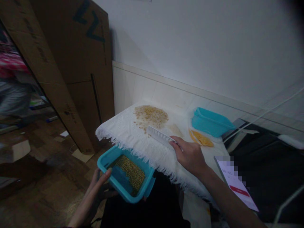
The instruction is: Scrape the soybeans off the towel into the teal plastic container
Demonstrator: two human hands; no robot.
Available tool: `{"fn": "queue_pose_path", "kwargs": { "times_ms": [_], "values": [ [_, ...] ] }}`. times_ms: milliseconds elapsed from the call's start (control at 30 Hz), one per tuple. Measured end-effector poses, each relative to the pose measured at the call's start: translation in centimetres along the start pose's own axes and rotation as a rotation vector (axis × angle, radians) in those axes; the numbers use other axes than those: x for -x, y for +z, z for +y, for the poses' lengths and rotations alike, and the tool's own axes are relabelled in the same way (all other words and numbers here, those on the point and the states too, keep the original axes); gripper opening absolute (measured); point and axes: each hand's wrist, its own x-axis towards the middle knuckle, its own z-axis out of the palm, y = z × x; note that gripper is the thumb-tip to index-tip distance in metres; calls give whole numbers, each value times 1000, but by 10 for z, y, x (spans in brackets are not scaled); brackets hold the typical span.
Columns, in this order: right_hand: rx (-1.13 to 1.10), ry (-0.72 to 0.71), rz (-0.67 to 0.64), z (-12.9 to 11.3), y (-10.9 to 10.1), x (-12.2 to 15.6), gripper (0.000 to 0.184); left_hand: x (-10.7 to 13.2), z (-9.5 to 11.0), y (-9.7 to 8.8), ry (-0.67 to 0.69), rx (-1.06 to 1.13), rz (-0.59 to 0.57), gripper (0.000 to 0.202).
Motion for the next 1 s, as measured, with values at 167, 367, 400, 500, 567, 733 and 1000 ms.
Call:
{"fn": "queue_pose_path", "kwargs": {
  "times_ms": [167, 367, 400, 500, 567, 733, 1000],
  "values": [
    [49, 4, -13, 0, 3, -2, 30, -2, -2, 2, 1, -23, 64, 111],
    [5, 3, -37, 1, 1, -2, 27, -7, -7, 0, 8, -21, 64, 101],
    [6, -3, -31, 1, 1, -3, 26, -7, -8, 0, 12, -24, 69, 100],
    [10, -8, -42, -1, 2, -4, 28, -7, -9, 1, 25, -22, 90, 100],
    [-7, 2, -68, -2, 2, -4, 28, -8, -9, 2, 25, -16, 103, 100],
    [-47, 25, -81, -3, 3, -2, 27, -9, -9, 0, 25, -8, 99, 101],
    [-62, -18, -87, -10, 13, -12, 26, -13, -10, -6, 20, -5, 102, 104]
  ]
}}
